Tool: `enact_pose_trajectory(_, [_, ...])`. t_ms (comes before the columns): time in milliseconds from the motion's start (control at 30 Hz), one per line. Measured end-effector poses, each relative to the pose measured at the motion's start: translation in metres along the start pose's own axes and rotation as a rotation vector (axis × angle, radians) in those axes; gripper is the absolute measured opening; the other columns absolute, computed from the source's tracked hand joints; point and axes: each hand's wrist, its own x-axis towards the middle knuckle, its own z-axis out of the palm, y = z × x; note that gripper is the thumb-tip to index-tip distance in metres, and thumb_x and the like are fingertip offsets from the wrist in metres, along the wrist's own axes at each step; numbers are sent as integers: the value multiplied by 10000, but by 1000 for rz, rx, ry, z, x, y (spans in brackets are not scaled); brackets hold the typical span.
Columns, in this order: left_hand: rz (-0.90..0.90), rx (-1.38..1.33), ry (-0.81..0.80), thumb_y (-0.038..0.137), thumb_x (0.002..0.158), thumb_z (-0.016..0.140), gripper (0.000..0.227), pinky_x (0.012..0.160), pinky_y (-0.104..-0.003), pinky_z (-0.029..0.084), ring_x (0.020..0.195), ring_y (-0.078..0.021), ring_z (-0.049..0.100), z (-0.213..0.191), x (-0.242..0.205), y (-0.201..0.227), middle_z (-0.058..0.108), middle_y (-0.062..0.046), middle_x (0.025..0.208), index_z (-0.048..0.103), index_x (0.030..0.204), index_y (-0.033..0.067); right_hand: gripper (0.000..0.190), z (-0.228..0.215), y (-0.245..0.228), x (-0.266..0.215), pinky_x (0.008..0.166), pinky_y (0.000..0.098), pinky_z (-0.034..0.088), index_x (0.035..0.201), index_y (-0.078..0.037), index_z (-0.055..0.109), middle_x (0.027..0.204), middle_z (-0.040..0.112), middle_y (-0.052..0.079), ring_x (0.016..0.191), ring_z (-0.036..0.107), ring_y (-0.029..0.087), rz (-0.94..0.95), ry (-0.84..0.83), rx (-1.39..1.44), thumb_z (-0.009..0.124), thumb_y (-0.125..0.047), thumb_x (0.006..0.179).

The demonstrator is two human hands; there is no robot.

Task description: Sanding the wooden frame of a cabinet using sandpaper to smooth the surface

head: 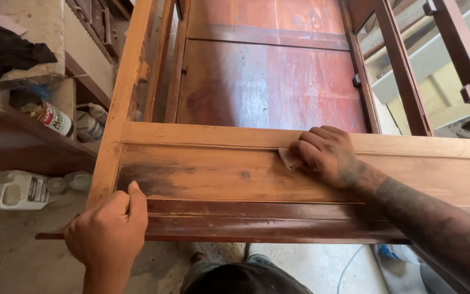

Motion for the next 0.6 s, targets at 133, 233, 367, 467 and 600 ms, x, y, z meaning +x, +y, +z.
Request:
enact_pose_trajectory(133, [-16, -32, -5, 205, 1060, 732, 674, 463, -452, 225, 457, -296, 276, -3, 8, 0, 283, -85, 506, 302, 548, 124, 212, -12, 15, -23, 570, 387, 410, 903, -84, 620, 803, 624, 59, 636, 558, 255, 26, -116, 27, 513, -217, 1028])
enact_pose_trajectory(233, [-29, -23, 21, 186, 1055, 749, 679, 465, -446, 229, 453, -286, 269, -2, 5, 0, 281, -78, 503, 311, 539, 130, 226, -3, 2, 4, 523, 363, 380, 812, -86, 558, 723, 579, 44, 576, 509, 227, 1, -13, 28, 590, -197, 1007])
enact_pose_trajectory(367, [-24, -3, 34, 206, 1057, 751, 635, 480, -482, 285, 477, -345, 399, 2, 2, -3, 396, -112, 532, 372, 553, 130, 233, -6, 16, -19, 627, 407, 442, 920, -83, 639, 840, 657, 65, 693, 591, 272, 56, -123, 92, 531, -258, 1029])
enact_pose_trajectory(467, [-61, -31, 9, 191, 1042, 745, 659, 469, -472, 239, 464, -327, 262, 2, 4, -1, 283, -113, 511, 317, 547, 117, 145, -17, 28, -46, 544, 366, 393, 862, -84, 601, 766, 614, 35, 622, 549, 232, 123, -132, 21, 614, -178, 971])
enact_pose_trajectory(600, [-31, -45, 14, 140, 1054, 744, 668, 470, -453, 208, 482, -282, 234, -1, 0, 0, 254, -86, 542, 295, 559, 118, 170, 5, 7, -9, 574, 408, 435, 844, -112, 609, 791, 662, 44, 629, 584, 268, 61, -109, 82, 650, -214, 974])
